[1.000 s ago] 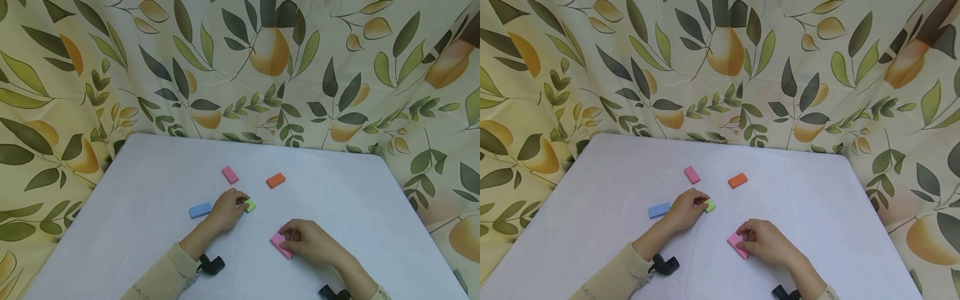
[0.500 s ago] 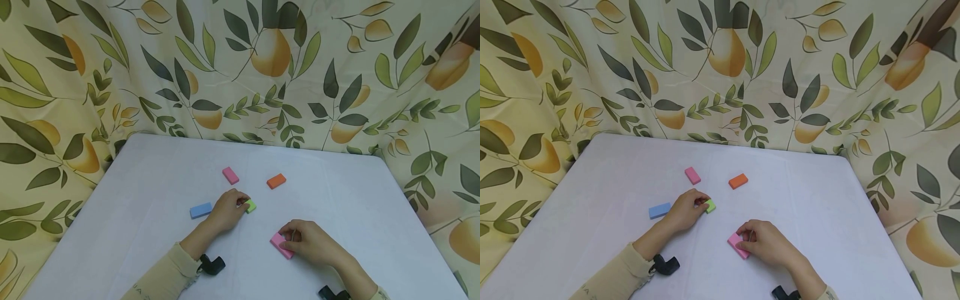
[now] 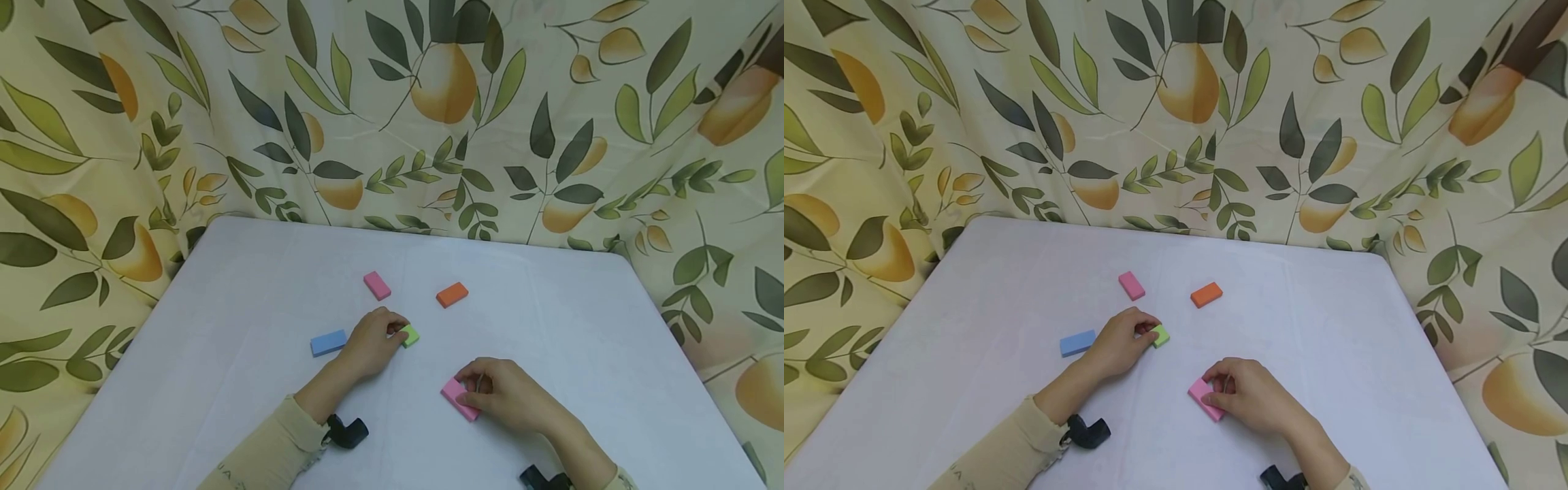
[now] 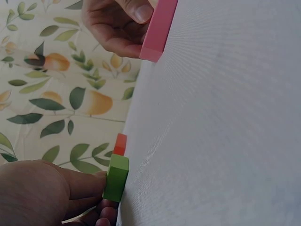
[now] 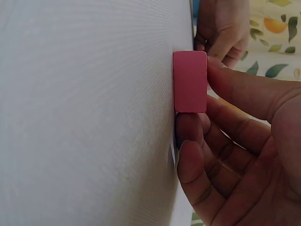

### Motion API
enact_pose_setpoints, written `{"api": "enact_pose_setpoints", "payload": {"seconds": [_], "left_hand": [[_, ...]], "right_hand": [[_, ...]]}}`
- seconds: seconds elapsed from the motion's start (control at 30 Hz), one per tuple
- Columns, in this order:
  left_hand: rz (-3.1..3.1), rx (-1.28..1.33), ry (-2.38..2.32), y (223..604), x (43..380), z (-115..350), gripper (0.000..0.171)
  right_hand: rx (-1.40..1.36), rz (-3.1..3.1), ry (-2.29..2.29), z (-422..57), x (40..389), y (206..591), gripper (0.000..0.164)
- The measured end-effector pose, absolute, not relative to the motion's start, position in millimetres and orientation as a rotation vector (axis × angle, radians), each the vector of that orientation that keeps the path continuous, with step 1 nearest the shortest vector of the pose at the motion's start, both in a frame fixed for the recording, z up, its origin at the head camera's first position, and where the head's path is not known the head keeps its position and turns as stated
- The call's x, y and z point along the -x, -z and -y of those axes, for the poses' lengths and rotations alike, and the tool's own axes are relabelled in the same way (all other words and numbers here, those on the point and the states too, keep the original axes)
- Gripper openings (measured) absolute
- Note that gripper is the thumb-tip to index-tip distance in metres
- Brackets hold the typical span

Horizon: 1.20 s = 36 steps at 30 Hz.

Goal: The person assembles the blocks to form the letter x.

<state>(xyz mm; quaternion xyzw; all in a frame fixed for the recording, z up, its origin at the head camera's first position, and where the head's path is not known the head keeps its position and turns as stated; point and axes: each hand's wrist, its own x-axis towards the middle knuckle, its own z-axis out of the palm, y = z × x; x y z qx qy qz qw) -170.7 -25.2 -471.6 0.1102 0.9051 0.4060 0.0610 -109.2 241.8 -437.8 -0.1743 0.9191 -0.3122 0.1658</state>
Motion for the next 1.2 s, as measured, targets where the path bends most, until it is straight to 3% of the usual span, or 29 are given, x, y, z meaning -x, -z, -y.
{"api": "enact_pose_setpoints", "payload": {"seconds": [1.2], "left_hand": [[-2.741,-0.352,-1.212,471.2,171.1,25.6,0.024]], "right_hand": [[0.545,-2.601,0.924,-235.3,116.7,436.4,0.022]]}}
